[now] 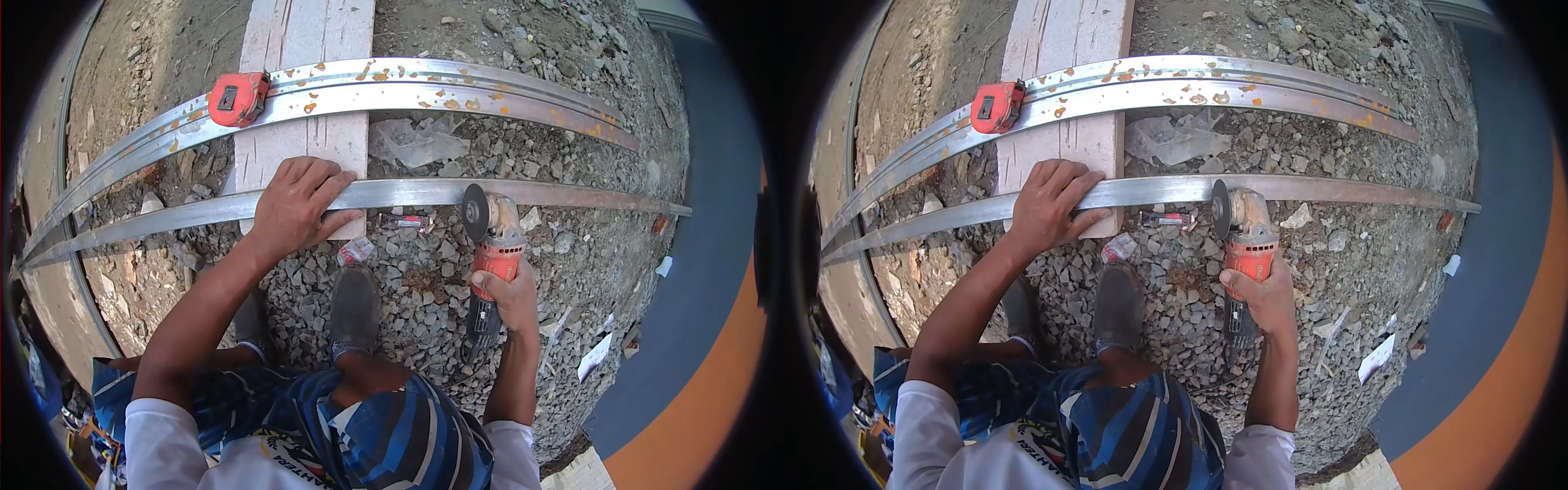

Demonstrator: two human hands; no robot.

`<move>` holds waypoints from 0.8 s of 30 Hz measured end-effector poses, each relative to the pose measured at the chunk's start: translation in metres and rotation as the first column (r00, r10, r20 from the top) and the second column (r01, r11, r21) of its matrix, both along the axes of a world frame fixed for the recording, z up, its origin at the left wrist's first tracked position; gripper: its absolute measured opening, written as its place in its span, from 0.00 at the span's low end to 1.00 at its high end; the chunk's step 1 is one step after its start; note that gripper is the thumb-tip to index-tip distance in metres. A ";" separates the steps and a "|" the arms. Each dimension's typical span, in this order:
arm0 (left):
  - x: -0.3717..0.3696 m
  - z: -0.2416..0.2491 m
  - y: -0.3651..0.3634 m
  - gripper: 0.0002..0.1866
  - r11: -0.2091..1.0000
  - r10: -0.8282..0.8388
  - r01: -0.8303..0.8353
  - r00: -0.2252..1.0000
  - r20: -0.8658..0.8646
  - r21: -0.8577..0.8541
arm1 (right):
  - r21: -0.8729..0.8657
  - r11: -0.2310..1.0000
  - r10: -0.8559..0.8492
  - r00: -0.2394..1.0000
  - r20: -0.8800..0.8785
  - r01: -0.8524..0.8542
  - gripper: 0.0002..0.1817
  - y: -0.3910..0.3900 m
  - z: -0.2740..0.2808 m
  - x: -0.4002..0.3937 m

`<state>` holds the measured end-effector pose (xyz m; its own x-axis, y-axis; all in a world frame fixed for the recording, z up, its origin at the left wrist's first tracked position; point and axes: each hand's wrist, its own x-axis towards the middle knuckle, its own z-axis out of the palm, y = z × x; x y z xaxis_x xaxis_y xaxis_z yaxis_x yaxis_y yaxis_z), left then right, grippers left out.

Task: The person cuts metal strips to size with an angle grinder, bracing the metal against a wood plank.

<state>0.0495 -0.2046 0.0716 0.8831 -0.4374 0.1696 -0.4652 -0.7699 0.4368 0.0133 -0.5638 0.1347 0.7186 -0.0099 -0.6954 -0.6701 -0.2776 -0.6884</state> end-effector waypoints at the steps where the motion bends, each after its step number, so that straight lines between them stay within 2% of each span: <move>1: 0.000 0.000 0.000 0.25 1.000 0.002 -0.002 1.000 0.000 -0.002 | -0.001 1.000 -0.009 1.000 -0.003 0.009 0.29 0.000 0.000 0.000; 11: -0.001 -0.002 0.001 0.27 1.000 0.007 -0.006 1.000 0.006 -0.030 | -0.047 0.998 0.039 0.999 0.023 -0.038 0.29 0.003 -0.002 0.005; 16: -0.001 -0.004 0.003 0.27 0.999 0.000 0.000 1.000 0.013 -0.046 | -0.124 0.990 0.071 0.997 0.032 -0.066 0.27 0.004 0.000 0.007; 24: -0.001 -0.005 0.004 0.26 0.998 -0.011 0.012 1.000 0.017 -0.067 | -0.110 0.991 0.078 0.997 0.023 -0.075 0.26 0.003 0.000 0.009</move>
